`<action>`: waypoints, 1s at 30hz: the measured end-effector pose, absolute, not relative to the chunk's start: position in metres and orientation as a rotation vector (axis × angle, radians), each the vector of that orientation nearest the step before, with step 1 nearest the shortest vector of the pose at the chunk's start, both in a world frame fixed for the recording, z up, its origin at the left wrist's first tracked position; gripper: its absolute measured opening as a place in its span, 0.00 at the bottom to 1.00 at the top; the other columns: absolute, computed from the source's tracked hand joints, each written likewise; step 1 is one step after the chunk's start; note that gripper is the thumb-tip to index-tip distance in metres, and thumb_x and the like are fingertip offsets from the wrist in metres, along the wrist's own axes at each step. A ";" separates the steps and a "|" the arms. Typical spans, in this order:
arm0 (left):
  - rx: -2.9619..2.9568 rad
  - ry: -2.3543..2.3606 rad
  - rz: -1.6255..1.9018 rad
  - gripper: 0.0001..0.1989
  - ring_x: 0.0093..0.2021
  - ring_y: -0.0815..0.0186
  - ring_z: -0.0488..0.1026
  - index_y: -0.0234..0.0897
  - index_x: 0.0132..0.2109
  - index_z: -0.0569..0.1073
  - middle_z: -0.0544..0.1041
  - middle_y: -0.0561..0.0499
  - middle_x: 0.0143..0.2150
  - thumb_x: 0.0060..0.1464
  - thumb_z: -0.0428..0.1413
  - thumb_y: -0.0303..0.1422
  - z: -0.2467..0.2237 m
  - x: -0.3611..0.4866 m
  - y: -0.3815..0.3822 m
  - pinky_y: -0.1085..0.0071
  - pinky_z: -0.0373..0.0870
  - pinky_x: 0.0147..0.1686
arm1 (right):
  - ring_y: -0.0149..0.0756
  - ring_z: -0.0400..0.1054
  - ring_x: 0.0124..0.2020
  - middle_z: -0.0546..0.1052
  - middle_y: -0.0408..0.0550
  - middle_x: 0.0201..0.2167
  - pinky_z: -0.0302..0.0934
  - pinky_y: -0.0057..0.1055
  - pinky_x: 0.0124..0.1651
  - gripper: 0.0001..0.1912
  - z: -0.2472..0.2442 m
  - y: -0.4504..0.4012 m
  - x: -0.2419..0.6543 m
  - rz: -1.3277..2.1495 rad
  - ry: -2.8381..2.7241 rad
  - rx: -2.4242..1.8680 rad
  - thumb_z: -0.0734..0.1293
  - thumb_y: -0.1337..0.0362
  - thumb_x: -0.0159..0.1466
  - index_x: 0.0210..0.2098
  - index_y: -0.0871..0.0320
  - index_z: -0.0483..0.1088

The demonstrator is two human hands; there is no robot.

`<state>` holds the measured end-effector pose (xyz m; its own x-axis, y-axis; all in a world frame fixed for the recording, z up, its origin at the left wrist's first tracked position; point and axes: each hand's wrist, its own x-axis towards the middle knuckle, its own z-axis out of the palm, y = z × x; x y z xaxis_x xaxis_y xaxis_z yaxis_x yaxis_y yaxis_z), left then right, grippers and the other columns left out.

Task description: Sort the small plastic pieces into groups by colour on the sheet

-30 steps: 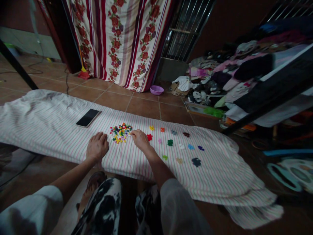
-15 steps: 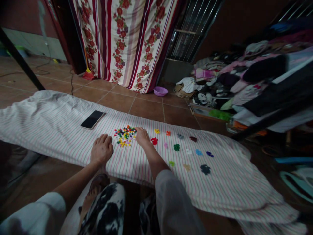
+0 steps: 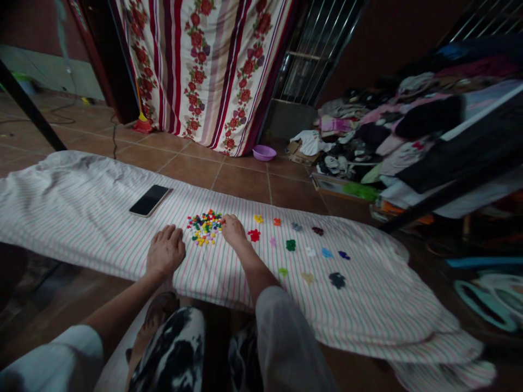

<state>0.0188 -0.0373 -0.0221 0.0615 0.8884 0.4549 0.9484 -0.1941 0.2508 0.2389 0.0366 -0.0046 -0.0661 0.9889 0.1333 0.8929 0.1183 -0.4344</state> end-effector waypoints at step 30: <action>-2.168 -1.835 -0.698 0.17 0.58 0.50 0.67 0.31 0.50 0.73 0.73 0.37 0.55 0.57 0.46 0.30 -0.022 0.018 -0.039 0.55 0.62 0.57 | 0.33 0.70 0.39 0.78 0.46 0.39 0.62 0.28 0.45 0.13 -0.003 0.040 0.260 0.364 -1.873 -1.752 0.62 0.72 0.61 0.41 0.55 0.73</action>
<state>0.0176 -0.0385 -0.0218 0.1093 0.8679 0.4846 0.9705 -0.1987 0.1368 0.2597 0.0403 -0.0028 -0.0051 0.9792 0.2028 0.8320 0.1166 -0.5423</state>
